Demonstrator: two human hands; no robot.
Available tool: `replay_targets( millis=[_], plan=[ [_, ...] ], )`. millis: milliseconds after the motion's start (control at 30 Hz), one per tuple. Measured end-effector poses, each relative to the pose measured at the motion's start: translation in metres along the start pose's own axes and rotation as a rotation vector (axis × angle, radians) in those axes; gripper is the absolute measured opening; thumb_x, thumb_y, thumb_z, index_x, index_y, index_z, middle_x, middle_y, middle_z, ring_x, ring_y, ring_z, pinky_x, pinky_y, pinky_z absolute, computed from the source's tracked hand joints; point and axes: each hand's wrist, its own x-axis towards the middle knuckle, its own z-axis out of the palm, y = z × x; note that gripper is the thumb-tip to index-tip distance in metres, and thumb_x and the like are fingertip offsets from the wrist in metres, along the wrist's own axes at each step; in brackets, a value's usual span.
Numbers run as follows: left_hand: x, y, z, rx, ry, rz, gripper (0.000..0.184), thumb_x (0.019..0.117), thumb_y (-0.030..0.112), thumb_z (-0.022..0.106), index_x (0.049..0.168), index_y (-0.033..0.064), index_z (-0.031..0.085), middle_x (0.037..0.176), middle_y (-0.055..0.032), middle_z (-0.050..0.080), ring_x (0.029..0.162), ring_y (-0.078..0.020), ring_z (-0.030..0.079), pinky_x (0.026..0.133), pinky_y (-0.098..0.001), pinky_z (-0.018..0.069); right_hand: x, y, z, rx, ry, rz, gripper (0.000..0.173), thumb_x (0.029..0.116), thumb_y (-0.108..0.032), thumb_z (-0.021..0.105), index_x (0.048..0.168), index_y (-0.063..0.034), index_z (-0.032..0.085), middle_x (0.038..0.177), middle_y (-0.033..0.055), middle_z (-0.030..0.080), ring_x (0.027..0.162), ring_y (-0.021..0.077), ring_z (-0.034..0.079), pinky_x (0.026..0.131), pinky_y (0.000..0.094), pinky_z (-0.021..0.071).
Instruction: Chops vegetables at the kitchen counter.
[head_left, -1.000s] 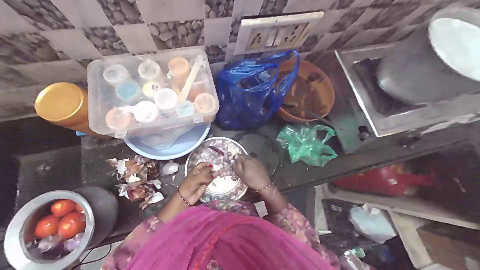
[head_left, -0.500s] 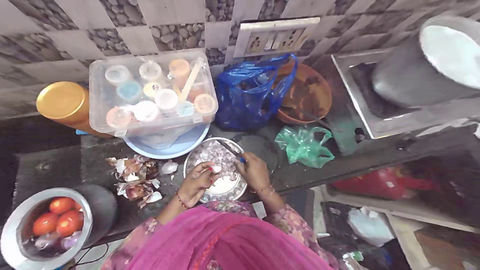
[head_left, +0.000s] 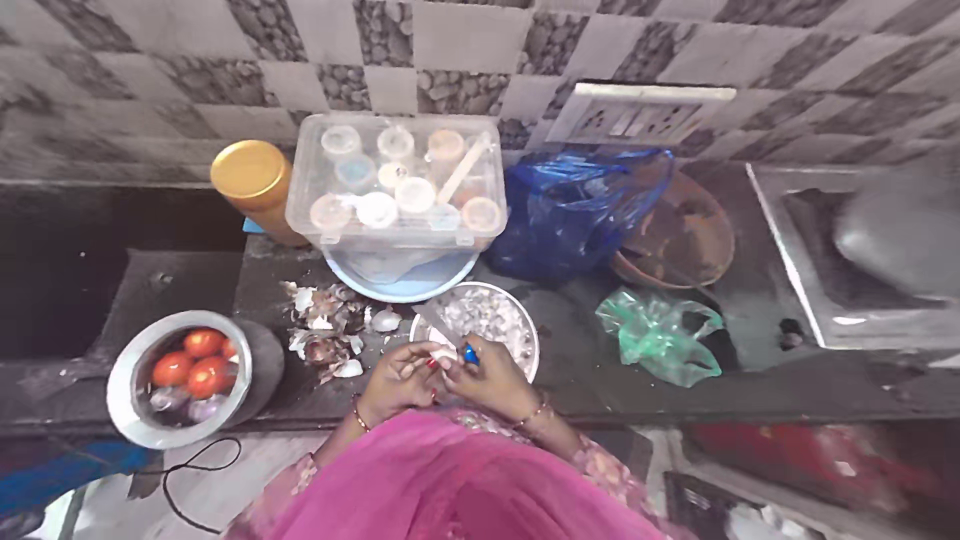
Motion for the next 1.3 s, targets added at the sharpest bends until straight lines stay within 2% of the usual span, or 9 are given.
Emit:
replay_targets(
  millis=[133, 300, 467, 600, 867, 1000, 1100, 1200, 1300],
  plan=[
    [-0.013, 0.003, -0.001, 0.049, 0.053, 0.07, 0.043, 0.0787, 0.004, 0.08, 0.12, 0.0142, 0.074, 0.111, 0.0044, 0.075, 0.098, -0.0052, 0.07, 0.09, -0.0256, 0.0579, 0.001, -0.01, 0.008, -0.073, -0.061, -0.065, 0.046, 0.0987, -0.043, 0.057, 0.095, 0.0017, 0.066, 0.069, 0.0078, 0.06, 0.062, 0.0175, 0.058, 0.059, 0.0382, 0.0501],
    [-0.023, 0.007, 0.001, 0.104, 0.117, 0.096, 0.038, 0.0809, 0.004, 0.079, 0.117, 0.0152, 0.074, 0.107, 0.0096, 0.075, 0.092, -0.0004, 0.069, 0.085, -0.0215, 0.0579, 0.003, -0.012, 0.018, -0.069, -0.085, -0.127, 0.044, 0.1004, -0.04, 0.054, 0.092, 0.0024, 0.064, 0.066, 0.0071, 0.057, 0.059, 0.017, 0.056, 0.056, 0.0373, 0.0489],
    [-0.036, 0.009, -0.007, 0.092, 0.18, 0.093, 0.04, 0.0758, 0.0, 0.079, 0.114, 0.0126, 0.073, 0.104, 0.0088, 0.075, 0.091, -0.0008, 0.069, 0.084, -0.0219, 0.0577, 0.011, -0.014, 0.033, -0.015, -0.196, -0.102, 0.042, 0.102, -0.037, 0.052, 0.09, 0.0013, 0.064, 0.066, 0.0053, 0.057, 0.059, 0.0134, 0.056, 0.056, 0.0337, 0.0478],
    [-0.055, 0.006, -0.022, 0.069, 0.254, 0.107, 0.036, 0.0801, 0.003, 0.078, 0.114, 0.0135, 0.073, 0.106, 0.0072, 0.074, 0.091, -0.0024, 0.069, 0.084, -0.0236, 0.0581, 0.025, -0.014, 0.053, -0.027, -0.314, -0.116, 0.046, 0.104, -0.038, 0.048, 0.088, 0.0019, 0.064, 0.068, 0.0076, 0.058, 0.061, 0.0153, 0.056, 0.058, 0.0358, 0.0481],
    [-0.082, 0.017, -0.034, 0.023, 0.653, 0.09, 0.031, 0.0832, -0.009, 0.059, 0.109, 0.0075, 0.067, 0.097, 0.0049, 0.074, 0.084, -0.0033, 0.068, 0.078, -0.0231, 0.0574, 0.066, -0.042, 0.095, -0.21, -0.588, -0.105, 0.053, 0.1075, -0.041, 0.041, 0.095, 0.005, 0.065, 0.084, 0.0175, 0.063, 0.081, 0.0298, 0.063, 0.077, 0.0489, 0.05],
    [-0.081, 0.022, -0.037, -0.028, 0.779, 0.098, 0.024, 0.0893, -0.007, 0.053, 0.105, 0.008, 0.063, 0.09, 0.0041, 0.072, 0.078, -0.0031, 0.067, 0.072, -0.0212, 0.0567, 0.078, -0.052, 0.107, -0.274, -0.602, -0.121, 0.055, 0.1068, -0.044, 0.041, 0.098, 0.0045, 0.066, 0.085, 0.0189, 0.066, 0.084, 0.0333, 0.066, 0.078, 0.0533, 0.0514],
    [-0.078, 0.023, -0.04, -0.074, 0.822, 0.141, 0.023, 0.0911, -0.005, 0.053, 0.11, 0.0049, 0.063, 0.095, 0.0014, 0.071, 0.083, -0.0046, 0.067, 0.075, -0.0218, 0.0565, 0.084, -0.058, 0.106, -0.371, -0.508, -0.18, 0.056, 0.1036, -0.05, 0.044, 0.101, 0.0019, 0.067, 0.085, 0.0188, 0.068, 0.084, 0.036, 0.069, 0.073, 0.0563, 0.0532],
    [-0.077, 0.022, -0.041, -0.08, 0.866, 0.124, 0.031, 0.0935, -0.006, 0.049, 0.123, -0.0025, 0.058, 0.101, -0.0017, 0.071, 0.09, -0.0073, 0.068, 0.082, -0.0235, 0.0566, 0.094, -0.072, 0.095, -0.553, -0.465, -0.196, 0.053, 0.1067, -0.043, 0.037, 0.119, -0.0002, 0.065, 0.109, 0.0193, 0.07, 0.102, 0.0363, 0.07, 0.085, 0.0557, 0.0546],
    [-0.075, 0.023, -0.037, -0.076, 0.872, 0.06, 0.031, 0.0944, -0.007, 0.048, 0.123, -0.0037, 0.058, 0.1, -0.0019, 0.071, 0.088, -0.0074, 0.068, 0.079, -0.0221, 0.0569, 0.104, -0.074, 0.09, -0.692, -0.439, -0.236, 0.043, 0.1083, -0.03, 0.038, 0.117, -0.0013, 0.068, 0.117, 0.0195, 0.069, 0.112, 0.0362, 0.067, 0.09, 0.0552, 0.0529]
  ],
)
